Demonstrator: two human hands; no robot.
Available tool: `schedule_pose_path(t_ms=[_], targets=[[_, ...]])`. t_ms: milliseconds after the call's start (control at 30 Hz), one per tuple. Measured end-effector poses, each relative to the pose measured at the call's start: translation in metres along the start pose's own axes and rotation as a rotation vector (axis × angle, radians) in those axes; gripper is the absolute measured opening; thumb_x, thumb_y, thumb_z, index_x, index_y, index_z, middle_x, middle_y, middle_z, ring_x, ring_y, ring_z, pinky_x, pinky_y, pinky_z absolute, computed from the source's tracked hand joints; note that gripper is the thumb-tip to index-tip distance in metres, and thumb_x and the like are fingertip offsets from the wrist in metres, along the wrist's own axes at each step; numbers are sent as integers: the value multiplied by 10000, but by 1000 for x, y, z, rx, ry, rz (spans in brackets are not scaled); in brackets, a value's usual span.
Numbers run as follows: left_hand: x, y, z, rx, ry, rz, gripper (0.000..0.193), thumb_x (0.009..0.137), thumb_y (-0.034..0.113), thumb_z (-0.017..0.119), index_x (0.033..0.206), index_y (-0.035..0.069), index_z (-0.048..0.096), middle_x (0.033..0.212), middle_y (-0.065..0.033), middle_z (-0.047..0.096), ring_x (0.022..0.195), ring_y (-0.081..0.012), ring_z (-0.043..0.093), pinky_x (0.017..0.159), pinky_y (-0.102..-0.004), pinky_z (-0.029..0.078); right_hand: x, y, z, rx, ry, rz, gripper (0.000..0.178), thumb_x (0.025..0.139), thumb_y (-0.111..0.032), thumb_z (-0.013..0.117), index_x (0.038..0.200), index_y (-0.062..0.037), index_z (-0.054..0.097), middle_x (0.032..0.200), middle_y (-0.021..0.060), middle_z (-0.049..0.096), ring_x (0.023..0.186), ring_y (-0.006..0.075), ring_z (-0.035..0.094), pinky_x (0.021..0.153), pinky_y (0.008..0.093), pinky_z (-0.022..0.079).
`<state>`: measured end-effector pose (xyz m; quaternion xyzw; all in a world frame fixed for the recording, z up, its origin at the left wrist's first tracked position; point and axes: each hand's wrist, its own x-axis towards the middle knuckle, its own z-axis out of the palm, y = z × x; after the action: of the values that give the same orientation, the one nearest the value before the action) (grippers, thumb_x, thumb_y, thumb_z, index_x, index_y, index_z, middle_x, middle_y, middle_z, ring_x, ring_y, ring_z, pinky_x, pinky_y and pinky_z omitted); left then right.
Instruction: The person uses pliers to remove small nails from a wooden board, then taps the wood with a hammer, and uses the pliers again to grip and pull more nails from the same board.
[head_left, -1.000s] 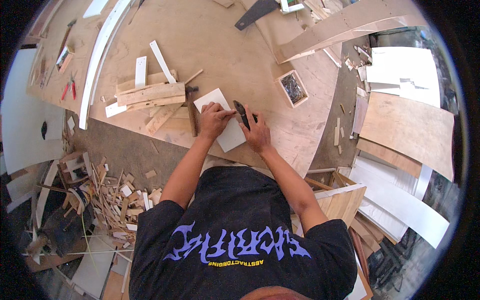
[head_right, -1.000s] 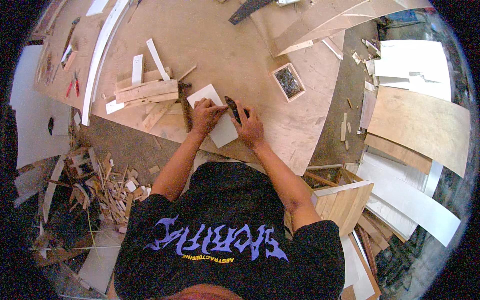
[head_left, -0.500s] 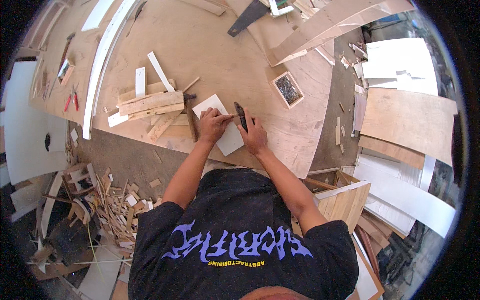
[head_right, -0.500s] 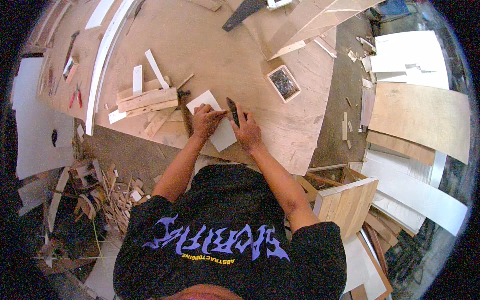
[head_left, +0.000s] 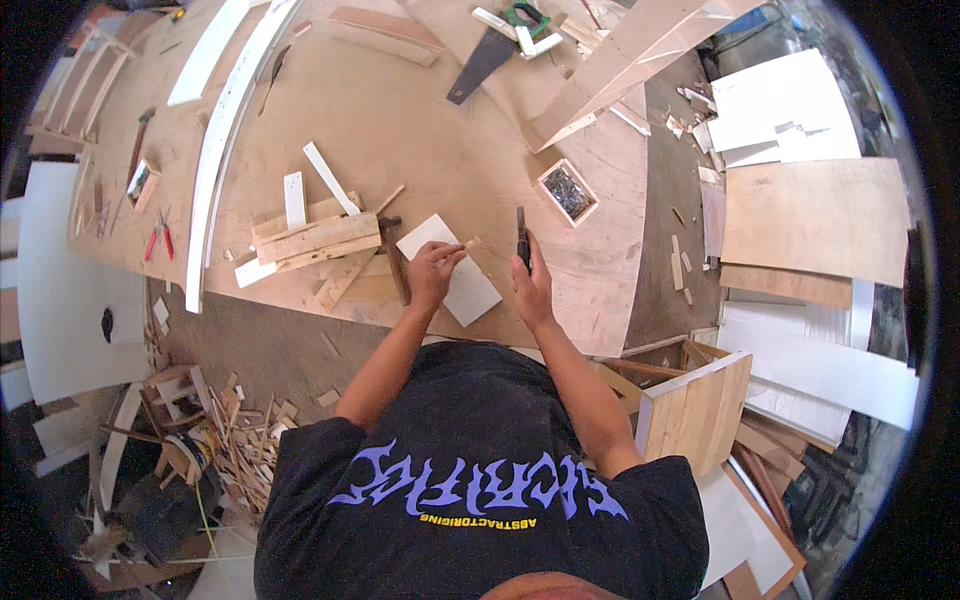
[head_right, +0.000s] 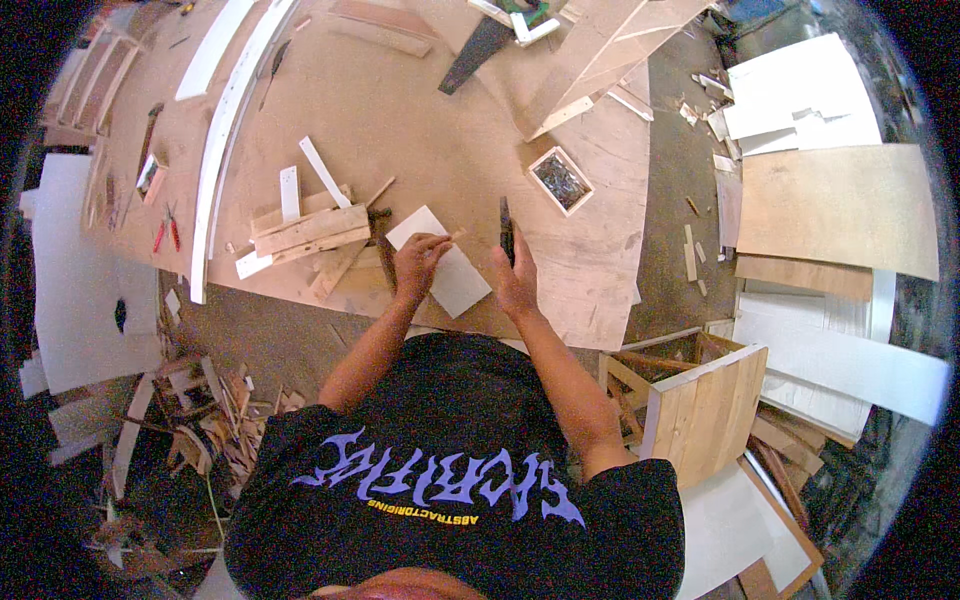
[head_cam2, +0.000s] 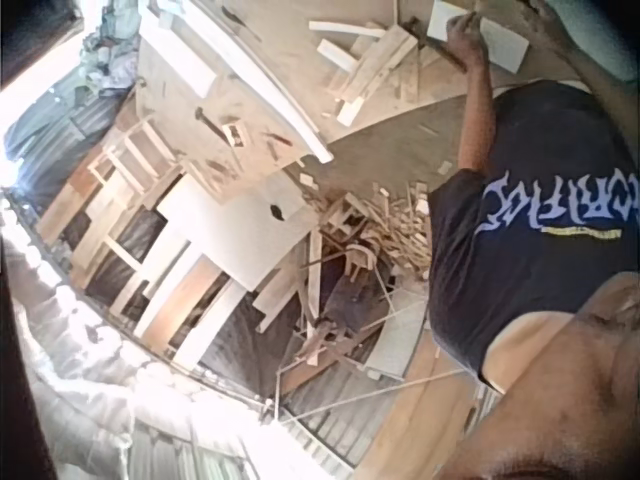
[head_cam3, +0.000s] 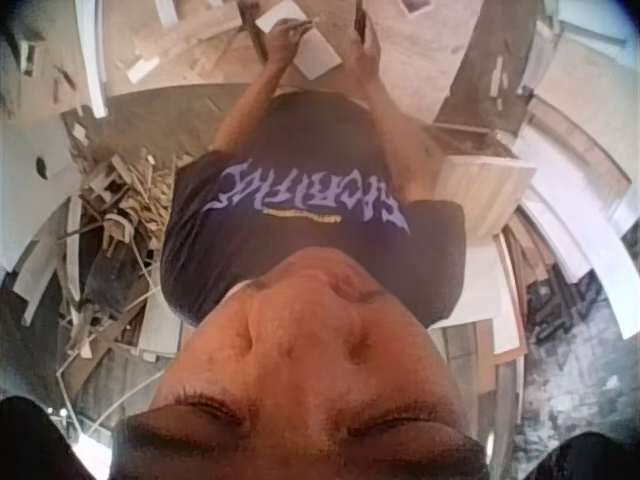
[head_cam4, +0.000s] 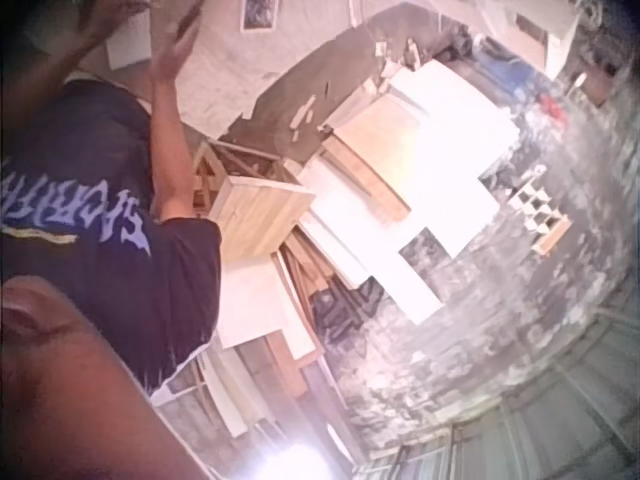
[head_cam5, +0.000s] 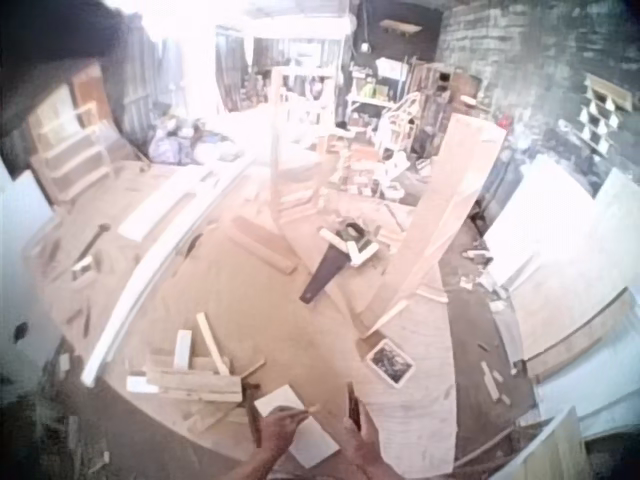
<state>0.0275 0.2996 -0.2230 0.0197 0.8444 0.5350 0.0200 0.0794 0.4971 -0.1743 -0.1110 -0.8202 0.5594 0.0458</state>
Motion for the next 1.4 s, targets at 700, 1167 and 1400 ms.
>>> schedule_pose_path(t_ms=[700, 1167, 1400], targets=[[-30, 164, -204, -797, -439, 66, 304, 1009, 81, 611, 1296, -5, 661, 1108, -107, 725, 872, -111, 620, 785, -249, 505, -95, -240, -8, 399, -419, 348, 389, 932, -191, 599, 1278, -19, 645, 986, 41, 699, 704, 76, 568, 640, 237, 475], [-45, 167, -259, -602, -364, 189, 291, 970, 22, 625, 1251, -23, 686, 1063, -97, 684, 854, -122, 613, 742, -240, 482, -109, -284, 17, 373, -603, 388, 351, 1006, -305, 556, 1205, -32, 655, 877, 23, 694, 589, 89, 594, 504, 239, 408], [-38, 164, -288, -420, -374, 336, 311, 937, 23, 648, 1242, 11, 703, 1064, -118, 713, 900, -151, 644, 759, -267, 504, -107, -293, 24, 284, -633, 402, 393, 1021, -362, 559, 1185, -23, 671, 879, 18, 685, 736, 86, 593, 643, 259, 456]])
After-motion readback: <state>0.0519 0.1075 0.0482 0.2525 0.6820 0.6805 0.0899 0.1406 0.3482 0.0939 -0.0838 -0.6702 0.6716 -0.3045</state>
